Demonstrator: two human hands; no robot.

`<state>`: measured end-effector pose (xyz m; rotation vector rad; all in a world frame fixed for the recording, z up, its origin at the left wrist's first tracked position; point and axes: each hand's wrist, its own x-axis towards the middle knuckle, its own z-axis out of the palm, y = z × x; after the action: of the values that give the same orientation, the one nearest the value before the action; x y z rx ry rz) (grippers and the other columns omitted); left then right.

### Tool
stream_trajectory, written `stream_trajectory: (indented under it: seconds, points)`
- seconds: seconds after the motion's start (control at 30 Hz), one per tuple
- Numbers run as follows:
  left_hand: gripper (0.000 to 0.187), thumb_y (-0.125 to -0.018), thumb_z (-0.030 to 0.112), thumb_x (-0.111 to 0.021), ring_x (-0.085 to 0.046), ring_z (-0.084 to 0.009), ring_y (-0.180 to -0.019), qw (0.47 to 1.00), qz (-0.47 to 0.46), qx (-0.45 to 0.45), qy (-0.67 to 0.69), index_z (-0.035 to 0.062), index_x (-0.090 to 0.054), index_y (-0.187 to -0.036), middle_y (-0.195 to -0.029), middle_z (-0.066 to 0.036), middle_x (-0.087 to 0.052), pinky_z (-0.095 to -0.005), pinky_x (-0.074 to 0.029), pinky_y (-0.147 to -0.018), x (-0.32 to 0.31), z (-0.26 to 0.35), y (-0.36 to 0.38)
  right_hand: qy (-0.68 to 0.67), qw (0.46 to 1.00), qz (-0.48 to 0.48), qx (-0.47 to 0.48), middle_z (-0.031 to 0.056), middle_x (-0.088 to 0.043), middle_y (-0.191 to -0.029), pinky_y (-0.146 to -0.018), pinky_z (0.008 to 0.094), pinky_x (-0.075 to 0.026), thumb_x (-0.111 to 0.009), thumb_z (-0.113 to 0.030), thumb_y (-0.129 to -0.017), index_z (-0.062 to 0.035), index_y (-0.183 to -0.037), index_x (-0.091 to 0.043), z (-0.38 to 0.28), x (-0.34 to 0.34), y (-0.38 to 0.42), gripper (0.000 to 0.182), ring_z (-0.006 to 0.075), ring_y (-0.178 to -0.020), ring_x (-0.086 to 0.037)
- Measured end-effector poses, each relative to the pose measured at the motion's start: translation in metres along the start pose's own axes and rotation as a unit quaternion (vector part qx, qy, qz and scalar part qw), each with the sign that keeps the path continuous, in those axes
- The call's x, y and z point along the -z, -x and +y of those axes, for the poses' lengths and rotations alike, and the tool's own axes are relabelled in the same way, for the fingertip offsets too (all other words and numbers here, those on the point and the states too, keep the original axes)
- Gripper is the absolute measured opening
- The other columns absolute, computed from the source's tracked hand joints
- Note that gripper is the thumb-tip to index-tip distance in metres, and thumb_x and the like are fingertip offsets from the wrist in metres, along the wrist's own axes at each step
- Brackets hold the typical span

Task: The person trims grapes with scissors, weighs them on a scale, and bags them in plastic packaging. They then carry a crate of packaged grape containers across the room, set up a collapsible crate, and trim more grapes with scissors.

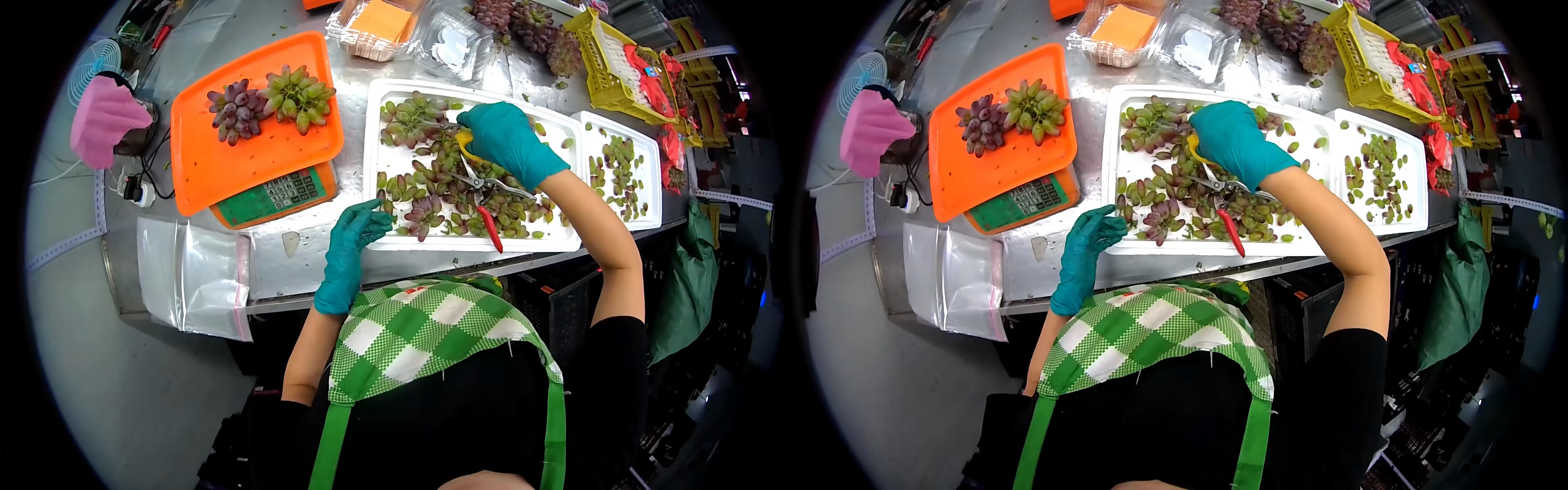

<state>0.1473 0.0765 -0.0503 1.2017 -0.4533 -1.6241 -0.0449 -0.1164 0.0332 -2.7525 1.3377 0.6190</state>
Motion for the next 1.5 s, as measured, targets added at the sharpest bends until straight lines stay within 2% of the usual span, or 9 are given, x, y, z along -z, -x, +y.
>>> stream_trajectory:
  seconds: [0.3,0.4,0.57,0.97,1.07,1.13,1.3,1.43,1.5]
  points:
    - [0.029,-0.087,0.02,-0.045,-0.057,-0.0134,-0.08,0.999,0.019,0.03,-0.02,0.0014,-0.05,-0.109,-0.086,-0.006,-0.059,-0.0248,-0.045,-0.075,-0.004,-0.004,-0.003,-0.089,0.984,-0.102,0.112,0.0091,-0.056,-0.072,-0.056,0.0378,-0.046,-0.058,-0.028,-0.074,-0.0137,-0.103,-0.056,-0.016,-0.008,0.079,0.033,0.0262,-0.067,-0.058]
    - [0.029,-0.087,0.02,-0.045,-0.057,-0.0133,-0.08,0.999,0.016,0.026,-0.029,0.0012,-0.05,-0.108,-0.086,-0.006,-0.059,-0.0248,-0.044,-0.075,-0.007,-0.005,-0.003,-0.086,0.986,-0.063,0.127,0.0095,-0.054,-0.07,-0.055,0.0382,-0.045,-0.058,-0.028,-0.074,-0.0138,-0.104,-0.055,-0.017,-0.026,0.099,0.032,0.0265,-0.065,-0.056]
    - [0.03,-0.086,0.021,-0.046,-0.056,-0.0124,-0.08,0.998,0.005,0.028,-0.048,0.0008,-0.05,-0.108,-0.087,-0.006,-0.058,-0.0242,-0.043,-0.076,-0.012,-0.002,-0.001,-0.064,0.989,0.008,0.13,0.0076,-0.05,-0.068,-0.059,0.0363,-0.04,-0.058,-0.018,-0.071,-0.0069,-0.097,-0.054,-0.023,-0.057,0.116,0.029,0.0242,-0.067,-0.051]
    - [0.03,-0.087,0.022,-0.045,-0.057,-0.0147,-0.081,0.997,-0.024,0.015,-0.074,0.0019,-0.049,-0.109,-0.089,-0.007,-0.059,-0.0252,-0.045,-0.076,-0.011,-0.013,0.0,-0.078,0.991,0.041,0.104,0.0085,-0.05,-0.072,-0.058,0.0391,-0.04,-0.063,-0.016,-0.064,-0.0092,-0.095,-0.051,-0.028,-0.06,0.116,0.034,0.026,-0.068,-0.052]
    - [0.03,-0.087,0.023,-0.045,-0.057,-0.0144,-0.081,0.998,-0.019,0.012,-0.062,0.0014,-0.049,-0.109,-0.088,-0.007,-0.059,-0.0247,-0.044,-0.076,-0.007,-0.013,0.0,-0.073,0.994,-0.017,0.084,0.0082,-0.051,-0.073,-0.058,0.038,-0.042,-0.063,-0.019,-0.067,-0.0137,-0.107,-0.053,-0.025,-0.037,0.116,0.041,0.0255,-0.07,-0.053]
    - [0.031,-0.088,0.023,-0.045,-0.057,-0.014,-0.081,0.998,-0.017,0.027,-0.055,0.0012,-0.049,-0.109,-0.087,-0.007,-0.059,-0.0243,-0.044,-0.076,-0.009,-0.012,-0.001,-0.077,0.994,0.012,0.072,0.0085,-0.052,-0.073,-0.057,0.0368,-0.043,-0.063,-0.02,-0.068,-0.0156,-0.11,-0.052,-0.02,-0.032,0.106,0.044,0.0258,-0.068,-0.054]
    - [0.03,-0.088,0.025,-0.041,-0.061,-0.0163,-0.073,0.995,0.002,0.037,-0.095,0.0042,-0.052,-0.106,-0.083,-0.007,-0.06,-0.0254,-0.049,-0.058,-0.005,-0.013,-0.003,-0.089,0.991,0.098,0.02,0.0102,-0.055,-0.076,-0.058,0.0368,-0.044,-0.064,-0.02,-0.068,-0.0145,-0.111,-0.05,-0.008,-0.022,0.07,0.045,0.0266,-0.069,-0.056]
    - [0.029,-0.088,0.023,-0.04,-0.061,-0.0157,-0.071,0.996,-0.004,0.043,-0.08,0.0039,-0.052,-0.105,-0.083,-0.008,-0.06,-0.0239,-0.049,-0.055,-0.002,-0.013,-0.002,-0.042,0.996,0.078,-0.015,0.0111,-0.056,-0.08,-0.059,0.0366,-0.045,-0.063,-0.021,-0.068,-0.0133,-0.109,-0.051,-0.004,-0.025,0.034,0.043,0.0263,-0.071,-0.057]
    - [0.028,-0.088,0.023,-0.041,-0.061,-0.0156,-0.071,0.996,0.005,0.047,-0.075,0.0037,-0.052,-0.105,-0.083,-0.008,-0.06,-0.0242,-0.049,-0.055,-0.003,-0.014,-0.002,-0.037,0.996,0.078,-0.024,0.0108,-0.057,-0.079,-0.061,0.0365,-0.045,-0.064,-0.018,-0.066,-0.01,-0.099,-0.053,-0.008,-0.02,0.026,0.035,0.0263,-0.073,-0.057]
